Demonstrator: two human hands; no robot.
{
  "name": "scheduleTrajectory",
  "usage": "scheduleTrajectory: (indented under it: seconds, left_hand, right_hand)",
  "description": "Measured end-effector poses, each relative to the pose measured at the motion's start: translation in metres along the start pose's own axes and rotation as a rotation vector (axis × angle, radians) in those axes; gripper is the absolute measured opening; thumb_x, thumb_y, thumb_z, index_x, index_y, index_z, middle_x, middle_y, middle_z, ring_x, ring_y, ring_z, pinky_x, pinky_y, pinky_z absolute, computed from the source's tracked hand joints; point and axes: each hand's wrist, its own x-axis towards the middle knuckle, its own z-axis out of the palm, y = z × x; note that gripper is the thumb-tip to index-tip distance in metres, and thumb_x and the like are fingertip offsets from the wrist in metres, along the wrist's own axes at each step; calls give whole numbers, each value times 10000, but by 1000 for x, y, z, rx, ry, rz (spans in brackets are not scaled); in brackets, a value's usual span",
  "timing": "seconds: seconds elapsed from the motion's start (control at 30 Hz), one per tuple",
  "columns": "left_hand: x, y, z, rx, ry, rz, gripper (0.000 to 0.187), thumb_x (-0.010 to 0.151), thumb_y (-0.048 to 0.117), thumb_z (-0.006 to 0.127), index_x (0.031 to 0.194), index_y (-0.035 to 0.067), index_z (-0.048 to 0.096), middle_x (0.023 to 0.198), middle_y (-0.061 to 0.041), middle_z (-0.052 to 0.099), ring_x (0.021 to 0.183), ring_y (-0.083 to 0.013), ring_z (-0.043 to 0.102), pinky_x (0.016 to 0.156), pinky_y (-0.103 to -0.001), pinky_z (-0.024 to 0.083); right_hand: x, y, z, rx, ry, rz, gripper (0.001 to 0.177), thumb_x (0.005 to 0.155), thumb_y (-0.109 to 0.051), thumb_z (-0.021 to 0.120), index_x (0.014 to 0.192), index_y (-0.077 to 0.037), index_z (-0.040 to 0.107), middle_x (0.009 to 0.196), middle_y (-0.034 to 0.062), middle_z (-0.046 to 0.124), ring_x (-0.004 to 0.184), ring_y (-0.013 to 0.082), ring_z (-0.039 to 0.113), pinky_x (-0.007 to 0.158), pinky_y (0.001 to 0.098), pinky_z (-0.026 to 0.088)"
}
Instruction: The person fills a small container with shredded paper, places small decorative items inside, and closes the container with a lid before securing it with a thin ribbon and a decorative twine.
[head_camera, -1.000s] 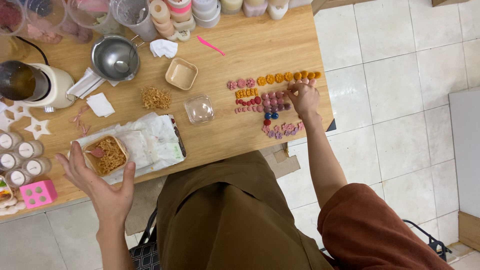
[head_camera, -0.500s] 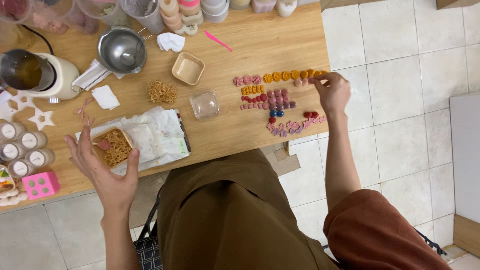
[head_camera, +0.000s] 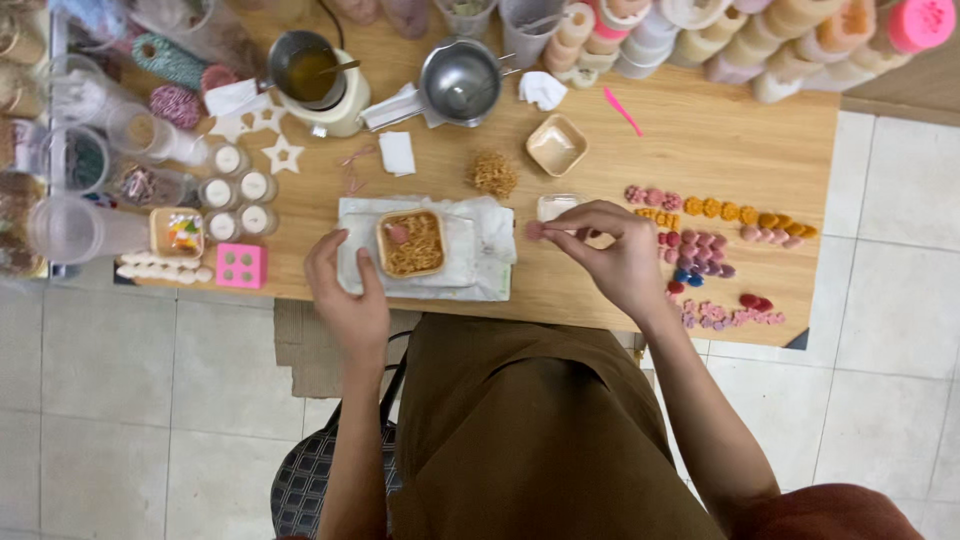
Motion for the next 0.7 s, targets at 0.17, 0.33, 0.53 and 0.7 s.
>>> scheduleTrajectory:
  seconds: [0.17,0.33,0.53,0.7]
  left_hand:
    - [4,4,0,60,-121,-44,246,981,63,697,1225,68,667,1339,-164,594,1307,-355,577,1105,-454,464]
    - [3,5,3,92,-187,59,299,935,147,746,1212,73,660,1347,-149,572,1329,-368,548,1085,-465,472]
    - [-1,-5,-13,197,-299,120,421,844,256,810,1138,73,571,1367,-150,541,1373,-372,489,1069,-512,441]
    - [-11,-13,-18,221,-360,125,561,802,355,857,1165,68,541,1333,-148,554,1305,-351,511,986,-503,442]
  right_hand:
    - [39,-31,69,107,-161,-120,132,911,-72,792,1031,-118,819,962,37,779,764,132,648,618,274,507]
    - [52,-37,108,-14,-204,-133,120,880,-102,806,997,-120,819,920,51,762,677,142,650,609,291,538]
    - [52,-29,120,-240,-203,-137,100,840,-133,826,940,-127,829,867,56,754,655,170,662,609,335,536]
    - [51,-20,128,-354,-193,-130,93,813,-164,846,891,-116,826,844,57,745,647,187,651,607,359,532]
